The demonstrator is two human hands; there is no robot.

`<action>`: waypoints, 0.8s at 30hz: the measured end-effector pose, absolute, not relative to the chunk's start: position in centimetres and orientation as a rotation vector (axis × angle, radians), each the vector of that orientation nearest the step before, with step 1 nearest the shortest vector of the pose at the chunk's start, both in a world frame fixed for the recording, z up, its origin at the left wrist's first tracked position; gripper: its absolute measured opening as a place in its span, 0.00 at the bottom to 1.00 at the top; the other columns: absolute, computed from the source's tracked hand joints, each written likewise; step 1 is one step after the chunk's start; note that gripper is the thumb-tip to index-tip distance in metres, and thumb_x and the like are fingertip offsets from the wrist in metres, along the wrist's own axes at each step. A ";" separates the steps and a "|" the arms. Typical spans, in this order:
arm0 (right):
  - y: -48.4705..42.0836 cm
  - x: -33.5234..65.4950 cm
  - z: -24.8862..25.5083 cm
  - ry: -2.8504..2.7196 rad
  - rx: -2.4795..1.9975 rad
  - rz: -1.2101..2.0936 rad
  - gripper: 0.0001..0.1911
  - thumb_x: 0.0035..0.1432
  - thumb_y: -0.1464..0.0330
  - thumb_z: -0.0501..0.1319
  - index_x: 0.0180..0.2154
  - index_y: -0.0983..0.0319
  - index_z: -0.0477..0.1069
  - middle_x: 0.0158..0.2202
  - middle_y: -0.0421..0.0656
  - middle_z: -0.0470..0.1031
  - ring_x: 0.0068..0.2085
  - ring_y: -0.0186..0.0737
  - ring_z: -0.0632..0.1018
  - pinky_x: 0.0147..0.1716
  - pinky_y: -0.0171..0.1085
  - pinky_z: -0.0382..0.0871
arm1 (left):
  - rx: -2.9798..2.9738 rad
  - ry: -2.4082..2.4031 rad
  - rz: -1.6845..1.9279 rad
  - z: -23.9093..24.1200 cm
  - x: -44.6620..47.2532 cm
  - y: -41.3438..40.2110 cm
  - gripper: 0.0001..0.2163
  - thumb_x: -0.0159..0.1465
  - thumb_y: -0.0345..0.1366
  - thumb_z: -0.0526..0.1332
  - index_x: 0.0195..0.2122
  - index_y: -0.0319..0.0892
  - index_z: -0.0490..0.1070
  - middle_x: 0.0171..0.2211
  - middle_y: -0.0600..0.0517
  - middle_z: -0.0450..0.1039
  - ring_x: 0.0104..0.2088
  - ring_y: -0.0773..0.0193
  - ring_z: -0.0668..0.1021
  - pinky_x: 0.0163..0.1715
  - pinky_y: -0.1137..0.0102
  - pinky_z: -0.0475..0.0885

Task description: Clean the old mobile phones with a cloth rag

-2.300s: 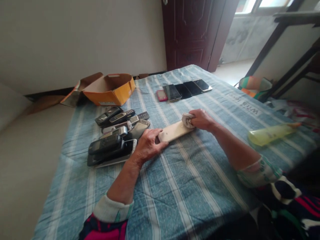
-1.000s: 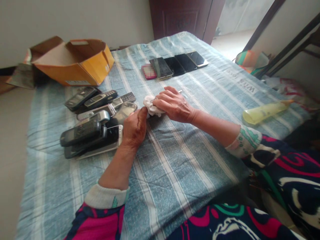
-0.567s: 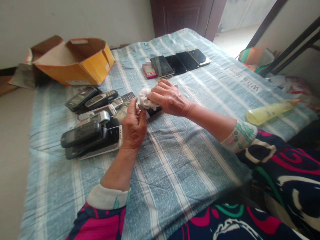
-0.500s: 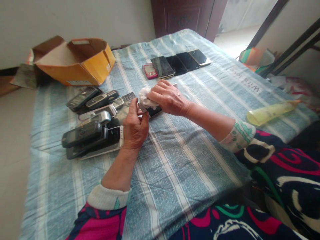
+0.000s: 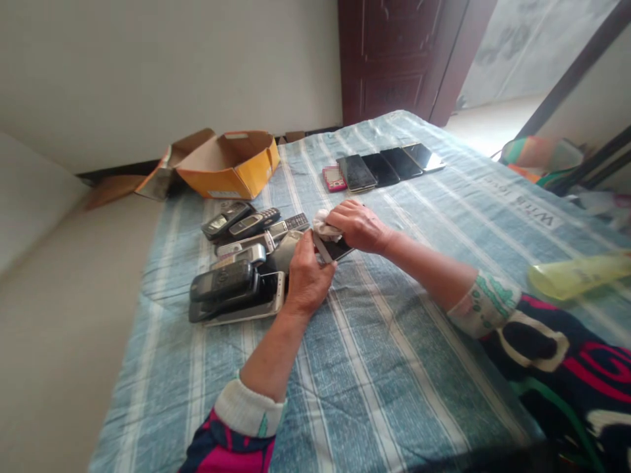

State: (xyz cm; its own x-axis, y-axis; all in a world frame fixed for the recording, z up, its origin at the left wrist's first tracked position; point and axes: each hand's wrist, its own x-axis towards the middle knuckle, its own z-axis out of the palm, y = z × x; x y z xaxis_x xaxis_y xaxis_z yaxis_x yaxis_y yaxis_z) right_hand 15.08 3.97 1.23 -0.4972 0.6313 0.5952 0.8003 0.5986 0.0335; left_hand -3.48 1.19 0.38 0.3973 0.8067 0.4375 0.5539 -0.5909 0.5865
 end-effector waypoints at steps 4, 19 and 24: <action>3.6 15.1 0.7 -2.340 -1.076 -0.436 0.14 0.66 0.73 0.48 0.32 0.63 0.68 0.30 0.45 0.69 0.34 0.41 0.65 0.39 0.40 0.57 | 2.383 1.152 1.024 0.1 -3.4 1.3 0.30 0.51 0.27 0.67 0.54 0.40 0.60 0.51 0.41 0.69 0.54 0.48 0.72 0.54 0.53 0.69; 0.9 14.2 0.9 -2.413 -1.275 -0.378 0.11 0.63 0.75 0.52 0.30 0.64 0.71 0.32 0.47 0.72 0.35 0.42 0.67 0.40 0.41 0.56 | 2.364 1.254 0.883 -0.2 -3.9 1.3 0.35 0.54 0.34 0.68 0.61 0.38 0.56 0.56 0.39 0.69 0.54 0.47 0.74 0.53 0.56 0.72; 0.5 16.1 1.1 -2.237 -1.709 -0.341 0.09 0.59 0.77 0.53 0.33 0.65 0.73 0.32 0.49 0.74 0.36 0.44 0.68 0.39 0.41 0.55 | 2.404 1.287 0.835 0.0 -3.6 1.2 0.34 0.52 0.34 0.69 0.60 0.38 0.59 0.52 0.39 0.72 0.50 0.47 0.76 0.50 0.56 0.73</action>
